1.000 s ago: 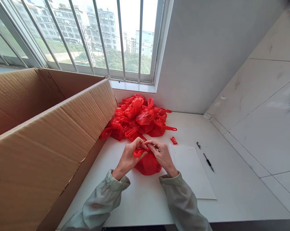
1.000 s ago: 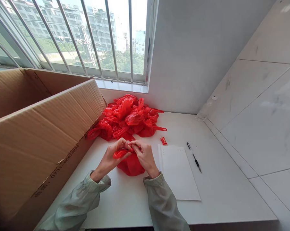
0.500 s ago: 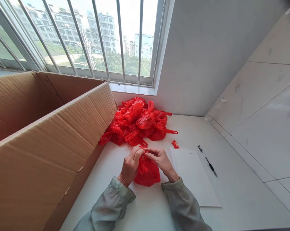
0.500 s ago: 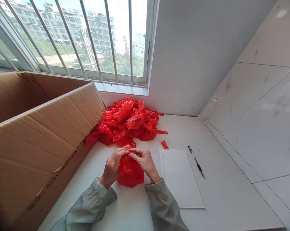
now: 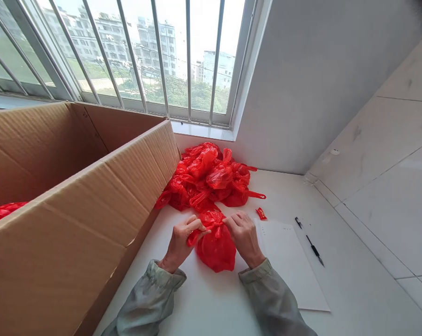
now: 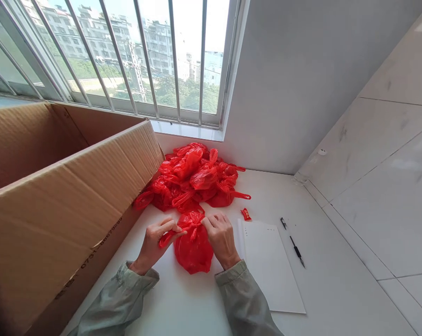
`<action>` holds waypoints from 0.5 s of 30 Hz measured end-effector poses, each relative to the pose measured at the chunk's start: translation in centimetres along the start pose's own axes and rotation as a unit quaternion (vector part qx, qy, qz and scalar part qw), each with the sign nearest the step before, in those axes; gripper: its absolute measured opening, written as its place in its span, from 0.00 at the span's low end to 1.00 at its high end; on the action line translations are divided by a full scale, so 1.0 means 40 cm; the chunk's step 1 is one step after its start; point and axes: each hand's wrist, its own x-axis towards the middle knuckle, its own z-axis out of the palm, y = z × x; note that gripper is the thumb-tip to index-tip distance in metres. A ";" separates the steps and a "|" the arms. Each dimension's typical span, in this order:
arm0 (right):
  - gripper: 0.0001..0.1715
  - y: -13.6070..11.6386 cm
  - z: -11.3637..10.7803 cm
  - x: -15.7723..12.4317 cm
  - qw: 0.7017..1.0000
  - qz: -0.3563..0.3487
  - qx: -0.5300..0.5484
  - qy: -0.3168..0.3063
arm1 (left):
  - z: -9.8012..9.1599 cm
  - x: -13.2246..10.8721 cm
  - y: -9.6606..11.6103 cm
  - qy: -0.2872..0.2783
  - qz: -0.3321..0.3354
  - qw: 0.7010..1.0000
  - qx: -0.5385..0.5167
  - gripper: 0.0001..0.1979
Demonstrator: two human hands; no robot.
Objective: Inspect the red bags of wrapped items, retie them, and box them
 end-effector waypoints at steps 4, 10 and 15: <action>0.09 0.010 -0.020 0.000 0.998 0.003 0.050 -0.033 | -0.004 -0.015 -0.013 -0.025 -0.042 0.998 -0.032 0.13; 0.27 -0.059 -0.068 0.029 0.966 -0.014 0.125 -0.226 | -0.022 -0.039 -0.011 -0.058 -0.102 0.990 -0.084 0.16; 0.17 -0.084 -0.044 0.074 0.949 -0.056 -0.012 -0.309 | -0.056 -0.072 -0.029 -0.025 -0.162 0.982 -0.098 0.27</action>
